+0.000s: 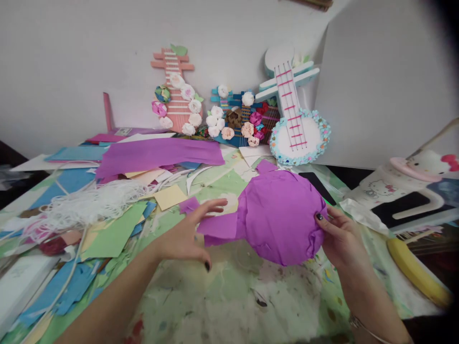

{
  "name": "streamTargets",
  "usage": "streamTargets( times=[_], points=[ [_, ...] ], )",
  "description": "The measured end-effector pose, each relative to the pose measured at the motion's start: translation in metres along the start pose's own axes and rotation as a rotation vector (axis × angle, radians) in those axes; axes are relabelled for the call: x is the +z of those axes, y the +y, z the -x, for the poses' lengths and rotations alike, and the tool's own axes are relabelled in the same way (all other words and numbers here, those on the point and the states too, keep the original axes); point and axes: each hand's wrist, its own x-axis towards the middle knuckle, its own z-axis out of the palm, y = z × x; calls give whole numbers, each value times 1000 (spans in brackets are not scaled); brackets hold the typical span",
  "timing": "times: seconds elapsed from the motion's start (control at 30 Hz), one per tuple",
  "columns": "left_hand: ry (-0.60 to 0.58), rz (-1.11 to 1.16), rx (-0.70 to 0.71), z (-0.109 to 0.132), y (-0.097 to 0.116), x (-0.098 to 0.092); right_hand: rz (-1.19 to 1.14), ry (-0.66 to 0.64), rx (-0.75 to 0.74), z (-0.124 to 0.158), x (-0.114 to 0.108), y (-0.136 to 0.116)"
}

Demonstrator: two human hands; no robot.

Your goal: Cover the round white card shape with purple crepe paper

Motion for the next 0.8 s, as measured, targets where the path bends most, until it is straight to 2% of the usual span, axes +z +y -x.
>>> streamTargets(
  times=[0.07, 0.17, 0.3, 0.4, 0.5, 0.57, 0.63, 0.7, 0.77, 0.8],
  points=[
    [-90, -162, 31, 2, 6, 1, 12, 34, -16, 1, -1, -1],
    [-8, -208, -14, -3, 8, 7, 39, 28, -3, 2, -4, -2],
    [122, 36, -212, -15, -1, 14, 48, -9, -7, 4, -11, -1],
    [193, 322, -407, -15, -10, 18, 3, 51, -85, 5, -17, -2],
    [115, 404, -558, -6, -15, 20, -17, 137, -248, 6, -20, -8],
    [35, 395, -599, 2, -14, 17, -6, 171, -348, 6, -20, -12],
    [25, 393, -599, 8, -13, 8, -7, 204, -432, 6, -22, -16],
    [130, 386, -575, 14, -14, -8, -4, 241, -464, 5, -26, -19],
    [352, 338, -523, 19, -18, -32, 16, 291, -460, 4, -33, -20],
    [519, 239, -501, 23, -20, -46, 29, 324, -449, 4, -37, -21]
  ],
)
